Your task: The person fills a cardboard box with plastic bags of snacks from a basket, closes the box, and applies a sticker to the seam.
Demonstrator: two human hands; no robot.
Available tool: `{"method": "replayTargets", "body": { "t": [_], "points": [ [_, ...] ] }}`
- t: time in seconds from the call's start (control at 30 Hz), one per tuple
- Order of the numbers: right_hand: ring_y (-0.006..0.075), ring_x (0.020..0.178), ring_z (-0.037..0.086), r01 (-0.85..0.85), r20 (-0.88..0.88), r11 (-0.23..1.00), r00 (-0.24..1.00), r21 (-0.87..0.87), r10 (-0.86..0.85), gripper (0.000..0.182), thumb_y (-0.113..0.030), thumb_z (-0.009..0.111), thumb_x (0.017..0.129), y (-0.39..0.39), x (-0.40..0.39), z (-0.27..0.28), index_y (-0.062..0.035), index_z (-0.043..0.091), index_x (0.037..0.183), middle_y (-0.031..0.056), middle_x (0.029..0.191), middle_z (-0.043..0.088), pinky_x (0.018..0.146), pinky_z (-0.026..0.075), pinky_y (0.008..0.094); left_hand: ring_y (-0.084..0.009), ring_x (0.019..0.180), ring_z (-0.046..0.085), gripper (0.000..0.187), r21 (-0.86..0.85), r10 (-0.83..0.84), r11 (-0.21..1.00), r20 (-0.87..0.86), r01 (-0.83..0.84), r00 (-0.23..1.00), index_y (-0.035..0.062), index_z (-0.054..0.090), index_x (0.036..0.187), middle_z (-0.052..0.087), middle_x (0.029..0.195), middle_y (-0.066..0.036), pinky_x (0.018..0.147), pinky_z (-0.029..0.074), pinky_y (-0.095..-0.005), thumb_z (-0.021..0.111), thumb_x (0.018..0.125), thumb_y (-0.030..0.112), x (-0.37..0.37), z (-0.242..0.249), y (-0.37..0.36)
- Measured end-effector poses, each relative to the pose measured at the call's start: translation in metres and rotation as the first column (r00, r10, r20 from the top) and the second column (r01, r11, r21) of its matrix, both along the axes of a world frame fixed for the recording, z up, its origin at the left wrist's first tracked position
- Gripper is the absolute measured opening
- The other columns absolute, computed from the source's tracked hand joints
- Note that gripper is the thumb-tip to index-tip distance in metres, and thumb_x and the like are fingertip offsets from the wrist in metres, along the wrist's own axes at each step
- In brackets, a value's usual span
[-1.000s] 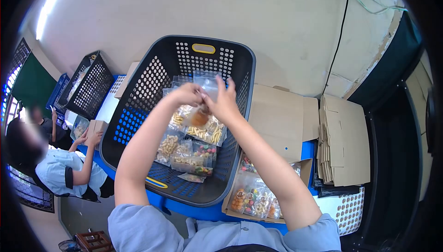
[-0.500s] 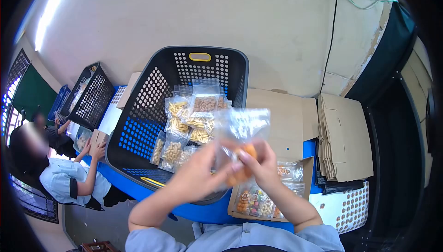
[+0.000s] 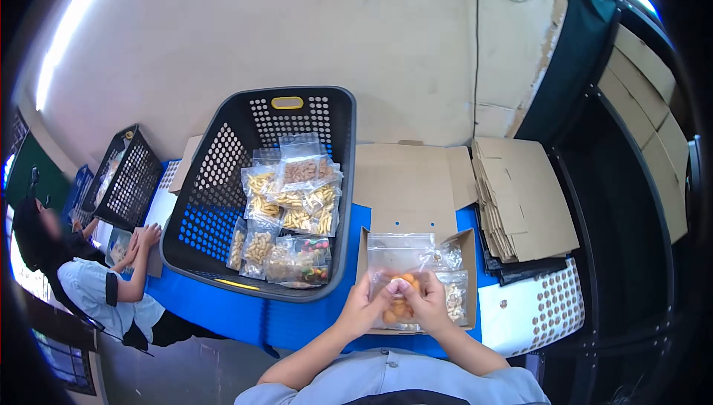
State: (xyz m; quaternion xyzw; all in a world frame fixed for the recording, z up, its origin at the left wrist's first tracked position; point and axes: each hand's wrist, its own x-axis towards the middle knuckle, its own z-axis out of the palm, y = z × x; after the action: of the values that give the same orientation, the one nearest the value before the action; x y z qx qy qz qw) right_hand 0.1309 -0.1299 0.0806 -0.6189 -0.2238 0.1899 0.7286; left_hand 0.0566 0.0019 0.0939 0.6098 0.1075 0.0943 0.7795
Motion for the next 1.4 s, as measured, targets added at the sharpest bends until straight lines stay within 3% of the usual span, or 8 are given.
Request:
{"method": "replayTargets", "body": {
  "t": [0.4,0.53,0.57,0.6,0.8,1.17,1.33,1.4],
  "points": [
    [0.0099,0.085,0.058,-0.041,-0.098,0.999,0.994,-0.015,0.039,0.028,-0.023,0.053,0.098,-0.004,-0.030,-0.002,0.0033,0.057,0.106,0.0071,0.093,0.064,0.076,0.048,0.0264,-0.0109,0.096,0.056,0.025,0.224,0.192,0.952,0.097,-0.209,0.977,0.0006,0.053,0.108,0.061,0.102,-0.007,0.084,0.046,-0.0269,0.048,0.099,0.023,-0.031,-0.006,-0.013],
    [0.0110,0.089,0.058,-0.057,-0.008,0.994,0.998,0.088,0.058,0.028,-0.022,0.051,0.098,-0.004,-0.035,0.006,0.0033,0.057,0.107,0.0079,0.096,0.064,0.079,0.047,0.0268,-0.0112,0.093,0.057,0.028,0.232,0.200,0.943,0.185,-0.240,0.962,-0.0010,0.054,0.106,0.062,0.100,-0.008,0.083,0.046,-0.0269,0.046,0.100,0.025,-0.037,-0.003,-0.022],
    [0.0100,0.091,0.057,-0.120,0.034,0.992,0.992,-0.044,0.122,0.029,-0.023,0.048,0.100,-0.010,-0.032,0.001,0.0026,0.056,0.108,0.0063,0.098,0.063,0.081,0.046,0.0257,-0.0112,0.093,0.057,0.028,0.231,0.201,0.942,0.186,-0.242,0.962,-0.0010,0.054,0.106,0.062,0.100,-0.008,0.083,0.046,-0.0269,0.046,0.100,0.025,-0.038,-0.004,-0.023],
    [0.0089,0.093,0.056,-0.174,0.065,0.969,0.980,-0.177,0.188,0.030,-0.025,0.045,0.101,-0.014,-0.032,0.000,0.0019,0.056,0.109,0.0047,0.100,0.062,0.083,0.046,0.0245,-0.0110,0.093,0.057,0.028,0.247,0.199,0.938,0.188,-0.242,0.962,-0.0008,0.054,0.106,0.062,0.100,-0.008,0.083,0.046,-0.0267,0.046,0.100,0.025,-0.040,-0.006,-0.023],
    [0.0095,0.096,0.056,-0.125,-0.033,0.992,0.992,-0.016,0.125,0.024,-0.019,0.050,0.099,-0.018,-0.044,-0.002,0.0016,0.056,0.108,0.0077,0.102,0.062,0.084,0.046,0.0256,-0.0122,0.093,0.058,0.032,0.290,0.169,0.936,0.127,-0.200,0.977,-0.0011,0.054,0.110,0.063,0.100,-0.010,0.083,0.046,-0.0273,0.045,0.100,0.028,-0.044,-0.019,-0.023],
    [0.0091,0.090,0.055,-0.092,-0.029,0.984,0.996,-0.152,0.088,0.031,-0.025,0.045,0.100,-0.038,-0.045,-0.025,0.0026,0.055,0.107,0.0062,0.094,0.062,0.080,0.045,0.0250,-0.0146,0.101,0.057,0.029,0.344,0.042,0.935,0.140,-0.089,0.989,-0.0006,0.051,0.115,0.062,0.103,-0.010,0.090,0.044,-0.0295,0.048,0.099,0.023,-0.048,-0.036,-0.036],
    [0.0068,0.079,0.054,-0.044,-0.002,0.990,0.999,-0.131,0.044,0.032,-0.028,0.047,0.100,-0.037,-0.042,-0.034,0.0021,0.057,0.104,0.0057,0.088,0.063,0.071,0.045,0.0240,-0.0171,0.110,0.052,0.038,0.099,0.052,0.993,0.048,-0.057,0.997,-0.0001,0.044,0.122,0.055,0.117,-0.011,0.095,0.041,-0.0303,0.048,0.099,0.029,-0.048,-0.050,-0.034],
    [0.0070,0.077,0.052,-0.005,0.005,0.996,1.000,-0.085,0.005,0.033,-0.029,0.047,0.100,-0.036,-0.044,-0.028,0.0011,0.059,0.103,0.0049,0.085,0.062,0.069,0.045,0.0249,-0.0174,0.111,0.051,0.038,0.143,0.016,0.989,0.080,-0.028,0.997,0.0005,0.042,0.124,0.053,0.119,-0.012,0.096,0.041,-0.0310,0.051,0.097,0.026,-0.046,-0.050,-0.032]
  ]
}}
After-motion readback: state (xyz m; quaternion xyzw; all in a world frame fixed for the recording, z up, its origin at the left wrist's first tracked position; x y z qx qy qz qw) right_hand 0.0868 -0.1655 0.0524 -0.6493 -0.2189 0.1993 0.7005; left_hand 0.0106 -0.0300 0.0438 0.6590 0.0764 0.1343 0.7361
